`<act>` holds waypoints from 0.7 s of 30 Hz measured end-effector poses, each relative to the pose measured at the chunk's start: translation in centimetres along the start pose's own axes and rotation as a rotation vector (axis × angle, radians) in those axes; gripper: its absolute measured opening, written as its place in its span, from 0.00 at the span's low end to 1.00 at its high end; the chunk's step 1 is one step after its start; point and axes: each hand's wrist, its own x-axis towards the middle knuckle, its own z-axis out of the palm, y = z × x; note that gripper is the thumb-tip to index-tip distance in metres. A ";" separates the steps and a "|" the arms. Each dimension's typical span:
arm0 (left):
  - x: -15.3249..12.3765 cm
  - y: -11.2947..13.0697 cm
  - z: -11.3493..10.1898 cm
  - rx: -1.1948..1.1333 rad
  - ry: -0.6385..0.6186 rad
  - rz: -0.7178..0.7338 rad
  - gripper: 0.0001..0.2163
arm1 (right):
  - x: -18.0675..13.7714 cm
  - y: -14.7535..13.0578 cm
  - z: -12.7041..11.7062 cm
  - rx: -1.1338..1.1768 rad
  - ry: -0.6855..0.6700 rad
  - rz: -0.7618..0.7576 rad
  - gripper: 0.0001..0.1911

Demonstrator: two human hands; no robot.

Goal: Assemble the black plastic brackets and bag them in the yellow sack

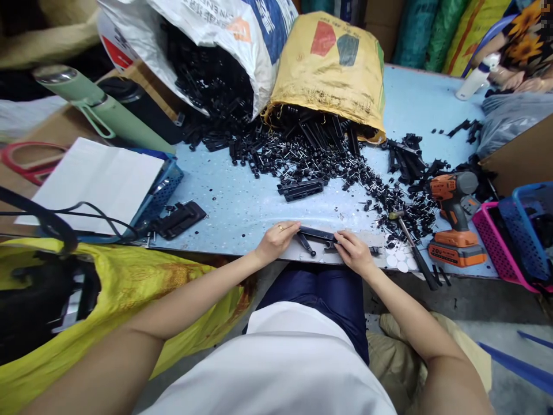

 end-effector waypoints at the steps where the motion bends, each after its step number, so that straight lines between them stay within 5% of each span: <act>1: 0.1 0.2 -0.1 0.009 -0.009 -0.014 0.14 | -0.2 0.2 0.1 0.022 -0.001 0.015 0.15; 7: 0.4 3.0 -1.8 0.198 -0.067 -0.330 0.13 | -0.2 0.4 -0.7 0.027 -0.104 0.057 0.16; 13: 1.3 7.5 -1.2 0.173 -0.527 -0.757 0.16 | 3.8 -2.3 2.3 -0.031 -0.200 -0.041 0.20; 17: 2.4 8.5 -0.1 0.124 -0.622 -0.886 0.15 | 5.7 -3.2 5.0 0.009 -0.351 -0.043 0.23; 21: 2.7 7.8 -0.2 0.111 -0.644 -0.900 0.16 | 5.8 -3.0 5.2 0.036 -0.366 -0.003 0.24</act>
